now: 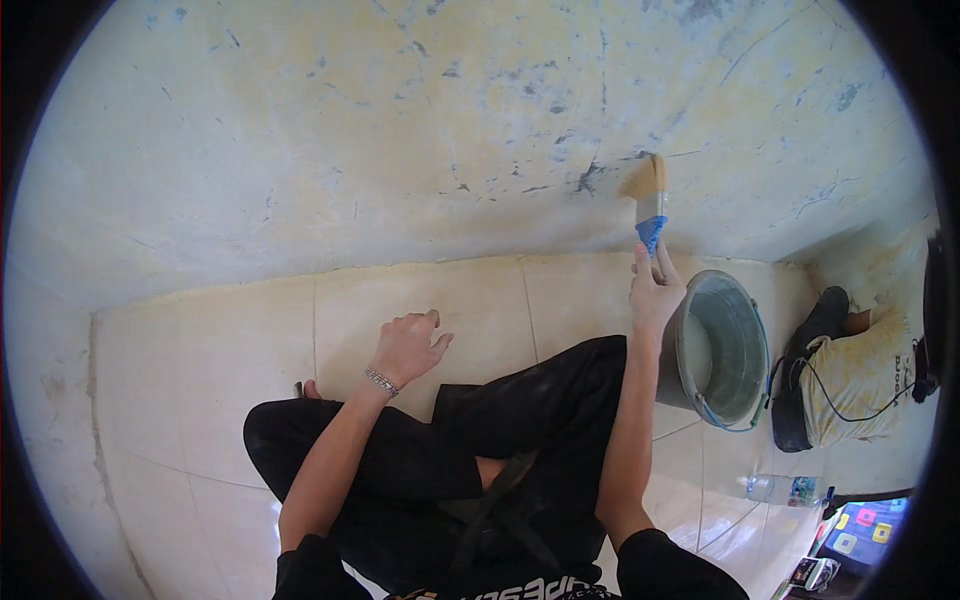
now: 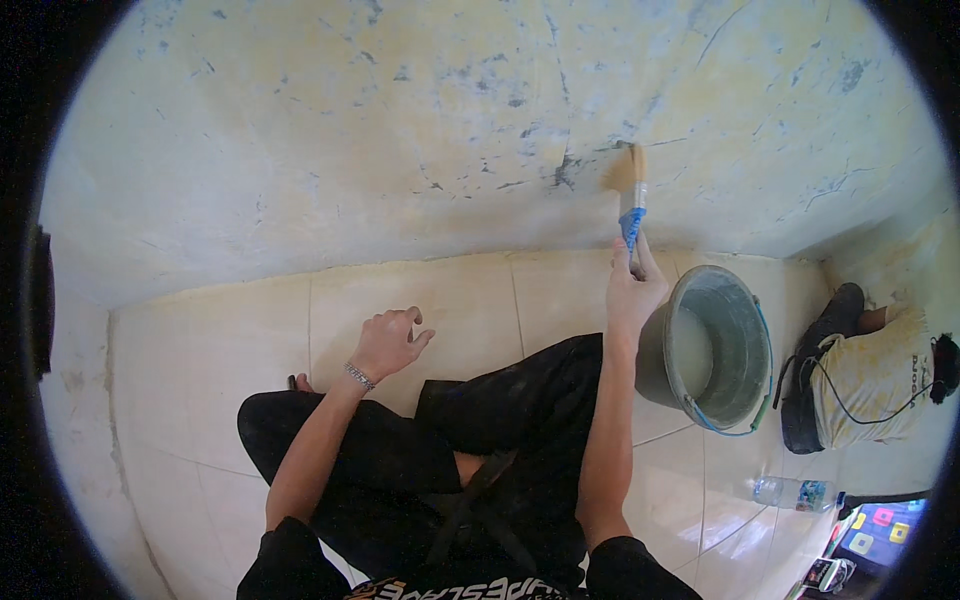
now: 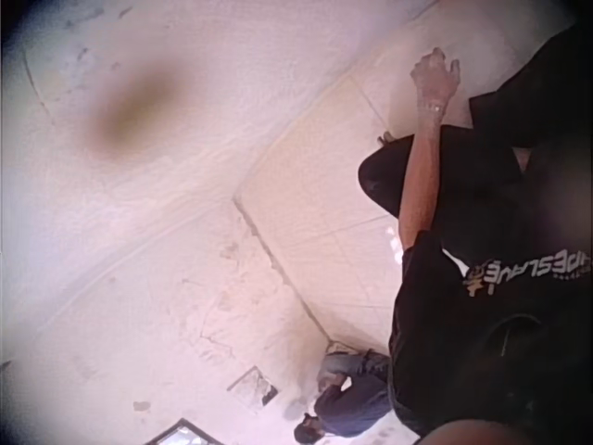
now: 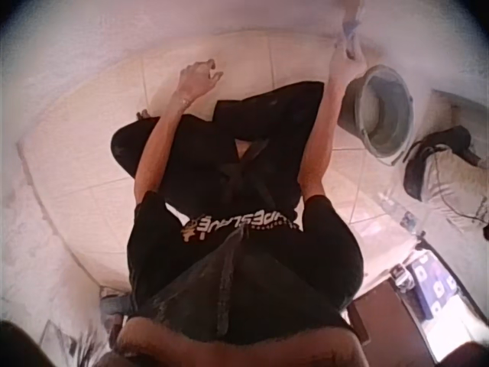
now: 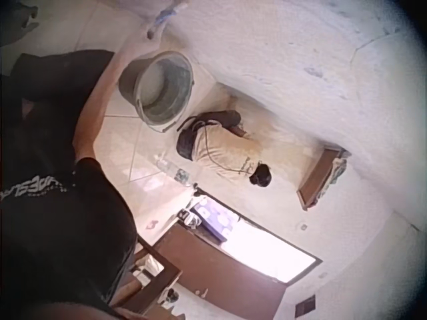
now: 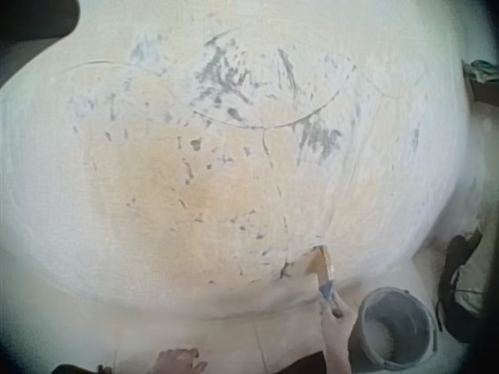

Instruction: The person dips a brush into a bucket and applies liquid to a wall. They also pick up and handle a stack of thin rectangular pieces by hand.

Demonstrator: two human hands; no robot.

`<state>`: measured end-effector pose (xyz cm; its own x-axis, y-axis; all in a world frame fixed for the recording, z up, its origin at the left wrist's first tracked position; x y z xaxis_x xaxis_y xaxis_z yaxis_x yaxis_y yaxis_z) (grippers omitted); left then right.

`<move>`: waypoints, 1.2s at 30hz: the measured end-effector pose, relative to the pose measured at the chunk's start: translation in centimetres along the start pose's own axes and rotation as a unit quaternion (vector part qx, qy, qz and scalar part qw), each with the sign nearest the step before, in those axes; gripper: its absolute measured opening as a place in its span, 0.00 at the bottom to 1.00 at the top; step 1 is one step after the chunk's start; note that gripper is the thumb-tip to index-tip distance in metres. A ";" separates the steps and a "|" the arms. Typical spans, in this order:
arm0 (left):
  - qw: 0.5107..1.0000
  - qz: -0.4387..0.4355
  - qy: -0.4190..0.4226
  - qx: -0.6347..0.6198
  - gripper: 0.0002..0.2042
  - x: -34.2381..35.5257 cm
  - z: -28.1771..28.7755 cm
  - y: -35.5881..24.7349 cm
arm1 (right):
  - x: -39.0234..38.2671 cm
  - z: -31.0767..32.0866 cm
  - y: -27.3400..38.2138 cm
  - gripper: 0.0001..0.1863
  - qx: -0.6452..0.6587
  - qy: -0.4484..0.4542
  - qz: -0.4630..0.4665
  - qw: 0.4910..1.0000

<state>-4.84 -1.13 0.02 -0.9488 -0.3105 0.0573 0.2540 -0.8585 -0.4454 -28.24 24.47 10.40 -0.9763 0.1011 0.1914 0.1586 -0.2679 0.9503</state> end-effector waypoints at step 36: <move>0.995 0.038 0.091 0.023 0.15 -0.3 -0.9 -0.2 | -1.2 -1.0 -1.0 0.21 0.027 0.258 -0.150 0.954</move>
<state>-4.74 -0.46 -0.67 -0.9438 -0.2999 -0.1388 0.3305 -0.8544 -0.4010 -27.40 23.72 8.96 -0.9190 -0.3238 -0.2250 -0.1462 -0.2503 0.9571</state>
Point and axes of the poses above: each hand's wrist, its own x-axis towards the middle knuckle, its own z-axis out of the back of the hand, y = z × x, the point moved 6 cm from there along x, towards the middle knuckle, and after that the axes turned 4 degrees about -z, right-handed, at the moved point
